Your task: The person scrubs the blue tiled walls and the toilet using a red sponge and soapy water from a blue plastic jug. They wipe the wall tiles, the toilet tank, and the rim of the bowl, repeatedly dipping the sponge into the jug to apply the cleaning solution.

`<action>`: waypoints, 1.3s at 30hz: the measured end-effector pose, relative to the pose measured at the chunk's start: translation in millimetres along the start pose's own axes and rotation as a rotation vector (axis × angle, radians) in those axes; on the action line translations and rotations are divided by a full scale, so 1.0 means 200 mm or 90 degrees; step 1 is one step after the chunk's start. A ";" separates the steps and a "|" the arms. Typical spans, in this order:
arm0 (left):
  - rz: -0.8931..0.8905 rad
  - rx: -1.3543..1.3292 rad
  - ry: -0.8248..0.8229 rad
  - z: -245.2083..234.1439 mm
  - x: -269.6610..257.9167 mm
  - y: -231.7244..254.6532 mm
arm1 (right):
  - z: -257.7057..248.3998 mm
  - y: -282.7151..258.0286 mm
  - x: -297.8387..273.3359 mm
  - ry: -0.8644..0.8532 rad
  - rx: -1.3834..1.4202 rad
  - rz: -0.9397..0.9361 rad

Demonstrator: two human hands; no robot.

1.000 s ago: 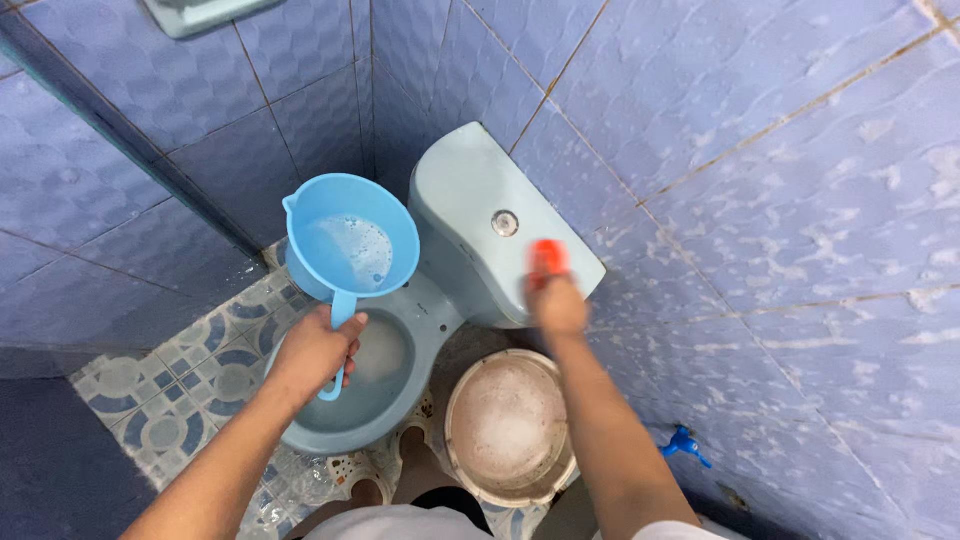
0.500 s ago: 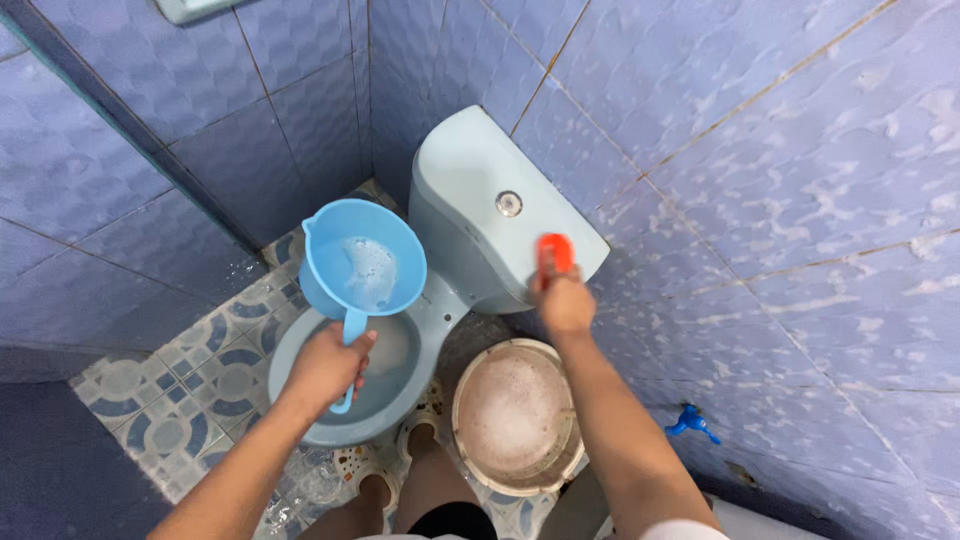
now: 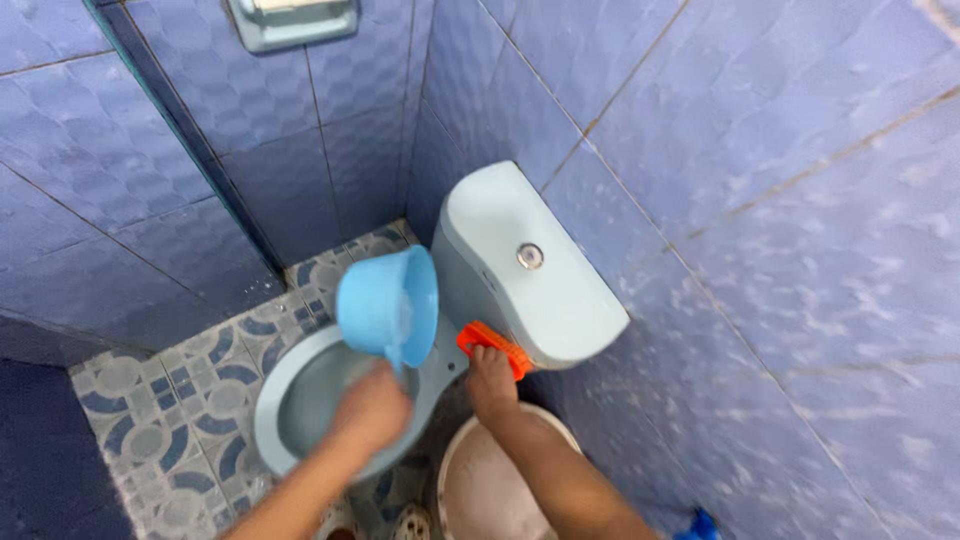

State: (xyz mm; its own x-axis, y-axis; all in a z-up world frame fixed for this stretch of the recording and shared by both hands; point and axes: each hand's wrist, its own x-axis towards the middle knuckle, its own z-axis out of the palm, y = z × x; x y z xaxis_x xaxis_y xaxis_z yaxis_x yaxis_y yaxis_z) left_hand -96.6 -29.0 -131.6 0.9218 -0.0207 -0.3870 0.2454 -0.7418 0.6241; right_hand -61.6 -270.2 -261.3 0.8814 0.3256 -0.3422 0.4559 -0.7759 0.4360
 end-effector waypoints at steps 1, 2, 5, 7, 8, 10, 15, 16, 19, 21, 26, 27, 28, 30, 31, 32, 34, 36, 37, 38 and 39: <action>0.028 0.022 0.019 0.07 0.03 0.05 | 0.02 -0.02 0.08 -0.027 -0.024 -0.017; 0.057 0.047 0.033 0.12 0.04 0.11 | 0.04 -0.04 0.13 -0.057 -0.044 -0.031; 0.124 0.052 0.026 0.14 0.11 0.27 | 0.03 -0.01 0.43 0.064 -0.116 -0.083; 0.094 -0.017 0.064 0.12 0.19 0.32 | -0.01 0.04 0.62 0.089 -0.013 -0.083; 0.081 -0.054 0.085 0.11 0.24 0.32 | -0.02 0.05 0.69 0.119 -0.070 -0.084; 0.049 -0.102 0.118 0.08 0.36 0.23 | 0.04 0.03 0.84 0.178 -0.183 -0.079; -0.147 -0.304 -0.006 0.13 0.53 -0.36 | 0.47 -0.21 0.57 0.058 -0.170 -0.138; -0.138 -0.263 -0.007 0.17 0.55 -0.50 | 0.46 -0.17 0.55 0.092 -0.176 -0.120; -0.119 -0.220 0.037 0.38 0.66 -0.90 | 0.25 0.04 0.76 0.231 -0.115 -0.016; -0.093 -0.217 0.105 0.53 0.80 -1.16 | 0.13 0.06 0.97 0.300 -0.103 0.012; -0.057 -0.179 0.192 0.74 1.17 -1.62 | 0.47 -0.20 0.87 0.402 -0.311 0.018; -0.023 -0.179 0.193 0.78 1.23 -1.68 | 0.54 -0.20 0.79 0.414 -0.375 0.017; 0.007 -0.183 0.202 0.82 1.28 -1.73 | 0.57 -0.18 0.74 0.431 -0.443 0.010; 0.080 -0.141 0.246 0.90 1.39 -1.79 | 0.51 -0.15 0.78 0.486 -0.239 0.022; 0.122 -0.094 0.282 0.94 1.44 -1.80 | 0.38 -0.06 0.90 0.512 0.033 0.039; 0.166 -0.047 0.313 0.99 1.48 -1.80 | 0.29 0.00 0.97 0.565 -0.051 0.056; 0.189 0.013 0.325 1.00 1.53 -1.79 | 0.28 -0.07 1.02 0.573 -0.199 0.107; 0.169 0.021 0.264 0.92 1.56 -1.77 | 0.41 -0.23 1.00 0.484 -0.318 0.175; 0.135 -0.001 0.196 0.85 1.57 -1.76 | 0.49 -0.30 0.94 0.331 -0.331 0.072; 0.108 -0.023 0.129 0.80 1.59 -1.73 | 0.55 -0.34 0.86 0.175 -0.341 -0.021; 0.102 -0.045 0.136 0.78 1.57 -1.71 | 0.57 -0.34 0.81 0.206 -0.323 -0.010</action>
State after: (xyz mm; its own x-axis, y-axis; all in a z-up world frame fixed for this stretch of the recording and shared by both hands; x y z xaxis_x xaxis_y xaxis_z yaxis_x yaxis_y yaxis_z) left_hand 62.5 113.3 -572.9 0.9912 0.0133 -0.1320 0.1045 -0.6915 0.7148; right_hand 35.6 -226.4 -442.0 0.8310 0.5442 -0.1154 0.4003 -0.4408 0.8034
